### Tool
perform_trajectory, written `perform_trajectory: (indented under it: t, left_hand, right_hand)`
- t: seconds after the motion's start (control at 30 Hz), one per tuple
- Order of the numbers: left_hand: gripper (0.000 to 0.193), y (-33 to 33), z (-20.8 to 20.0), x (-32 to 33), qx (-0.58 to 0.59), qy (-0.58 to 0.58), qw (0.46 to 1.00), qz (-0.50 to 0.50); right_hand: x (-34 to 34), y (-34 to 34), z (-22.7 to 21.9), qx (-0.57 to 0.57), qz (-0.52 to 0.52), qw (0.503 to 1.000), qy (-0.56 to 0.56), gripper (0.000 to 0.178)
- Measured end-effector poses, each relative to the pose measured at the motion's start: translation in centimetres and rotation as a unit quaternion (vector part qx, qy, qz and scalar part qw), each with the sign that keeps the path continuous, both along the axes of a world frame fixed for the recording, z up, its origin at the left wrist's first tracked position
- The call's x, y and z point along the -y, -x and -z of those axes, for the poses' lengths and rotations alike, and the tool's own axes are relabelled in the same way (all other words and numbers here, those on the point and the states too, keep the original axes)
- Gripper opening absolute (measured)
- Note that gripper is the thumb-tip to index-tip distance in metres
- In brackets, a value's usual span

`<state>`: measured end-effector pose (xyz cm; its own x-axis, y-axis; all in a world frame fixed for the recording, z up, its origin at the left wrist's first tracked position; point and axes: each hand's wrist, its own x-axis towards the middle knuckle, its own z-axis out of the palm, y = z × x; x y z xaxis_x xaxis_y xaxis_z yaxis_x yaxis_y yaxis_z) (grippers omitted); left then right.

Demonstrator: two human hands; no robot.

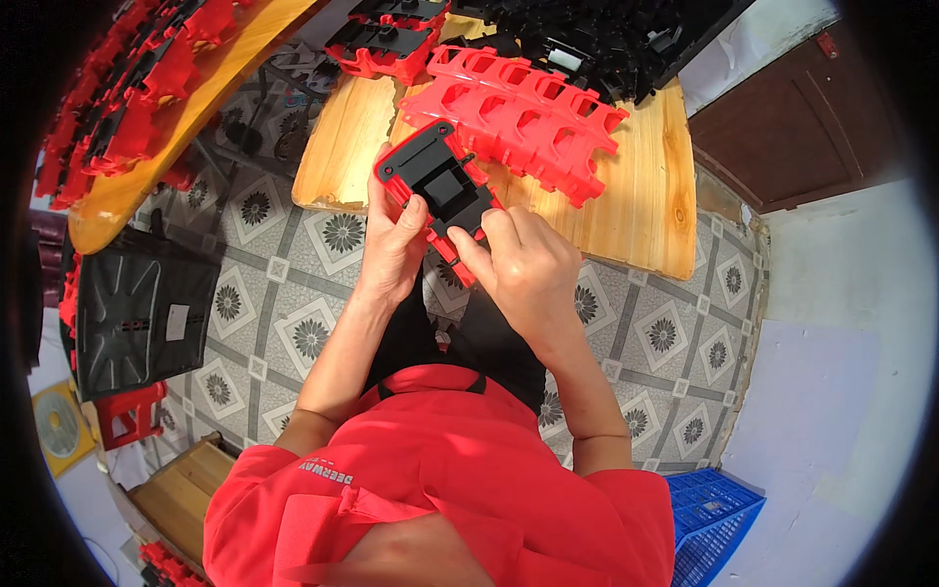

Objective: The person assembles parts by inserting black plastic components into red plastic frames by hand, then carries and places stacks of the assembled parts onto a counter.

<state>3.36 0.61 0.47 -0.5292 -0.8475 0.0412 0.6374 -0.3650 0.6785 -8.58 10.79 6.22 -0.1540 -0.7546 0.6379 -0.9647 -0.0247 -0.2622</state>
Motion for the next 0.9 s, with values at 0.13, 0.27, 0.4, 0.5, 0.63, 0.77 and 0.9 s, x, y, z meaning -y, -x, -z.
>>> perform_trajectory:
  t: [0.13,0.27,0.4,0.5,0.63,0.77,0.9]
  left_hand:
    - [0.097,-0.3,0.6,-0.1,-0.024,-0.003,1.000,0.020]
    - [0.087,-0.3,0.2,-0.1,0.025,0.007,0.999,-0.026]
    - [0.051,-1.3,-1.0,0.0,0.018,-0.022,0.996,-0.081]
    - [0.048,-1.4,-0.3,-0.5,0.048,-0.008,0.991,-0.128]
    - [0.045,-2.4,1.3,2.2,0.129,0.034,0.974,-0.183]
    - [0.061,-3.4,1.7,11.1,0.266,0.060,0.924,-0.270]
    - [0.073,-2.8,4.8,20.3,0.501,-0.010,0.812,-0.297]
  right_hand:
    - [0.0,-0.2,-0.2,-0.001,-0.012,1.000,-0.011,0.029]
    - [-0.1,0.1,-0.3,0.047,-0.037,0.997,-0.051,0.033]
    - [0.1,1.9,-1.2,0.034,-0.020,0.999,0.014,0.058]
    - [0.1,0.8,3.0,0.368,-0.125,0.918,-0.081,0.066]
    - [3.1,-0.4,4.0,0.510,-0.162,0.830,-0.158,0.066]
    - [4.4,1.9,3.7,0.261,-0.011,0.965,-0.014,0.079]
    - [4.2,7.0,5.1,0.007,0.273,0.955,0.113,0.077]
